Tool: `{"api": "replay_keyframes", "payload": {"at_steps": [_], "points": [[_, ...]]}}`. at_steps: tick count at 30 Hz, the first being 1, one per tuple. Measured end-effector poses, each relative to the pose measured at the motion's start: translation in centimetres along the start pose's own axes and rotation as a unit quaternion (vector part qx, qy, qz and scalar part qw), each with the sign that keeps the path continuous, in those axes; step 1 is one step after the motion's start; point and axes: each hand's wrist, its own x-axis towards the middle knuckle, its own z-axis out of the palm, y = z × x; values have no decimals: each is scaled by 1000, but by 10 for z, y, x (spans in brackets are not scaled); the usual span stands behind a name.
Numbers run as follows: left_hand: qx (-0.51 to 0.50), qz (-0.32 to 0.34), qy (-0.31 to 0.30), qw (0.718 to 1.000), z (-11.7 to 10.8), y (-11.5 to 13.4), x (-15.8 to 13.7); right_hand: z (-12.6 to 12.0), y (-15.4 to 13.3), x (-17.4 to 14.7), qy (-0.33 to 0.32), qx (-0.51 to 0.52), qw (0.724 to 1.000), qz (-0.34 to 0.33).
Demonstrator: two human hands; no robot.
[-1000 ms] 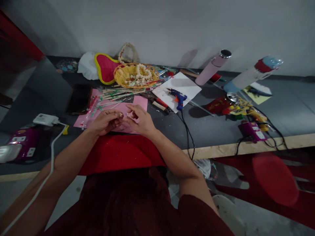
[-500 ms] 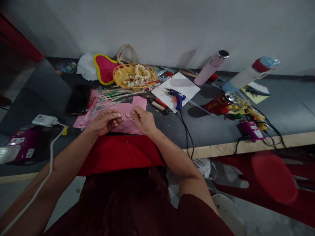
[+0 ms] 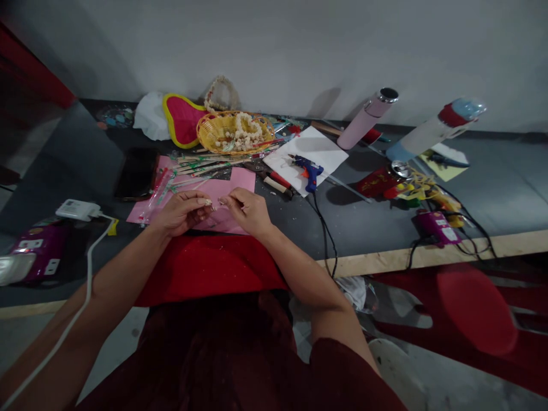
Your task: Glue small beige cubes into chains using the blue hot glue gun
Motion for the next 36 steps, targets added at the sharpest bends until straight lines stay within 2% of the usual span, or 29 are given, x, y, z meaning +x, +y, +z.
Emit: {"api": "replay_keyframes", "payload": {"at_steps": [5, 12, 24, 27, 31, 36], "points": [[5, -10, -14, 1000, 4, 0, -2, 8, 4, 0, -4, 7, 998, -67], [17, -1, -49, 999, 4, -1, -2, 10, 3, -1, -30, -4, 997, -67], [16, 2, -60, 998, 1, -2, -1, 8, 1, 0, -10, -31, 992, -120], [12, 0, -54, 998, 3, -2, -1, 8, 0, 0, -8, -40, 992, -121], [4, 5, -36, 999, 3, -3, 1, 4, -3, 2, 27, -9, 994, -106], [-9, 3, -24, 1000, 1, -4, 2, -2, -3, 5, 53, 34, 998, -16]]}}
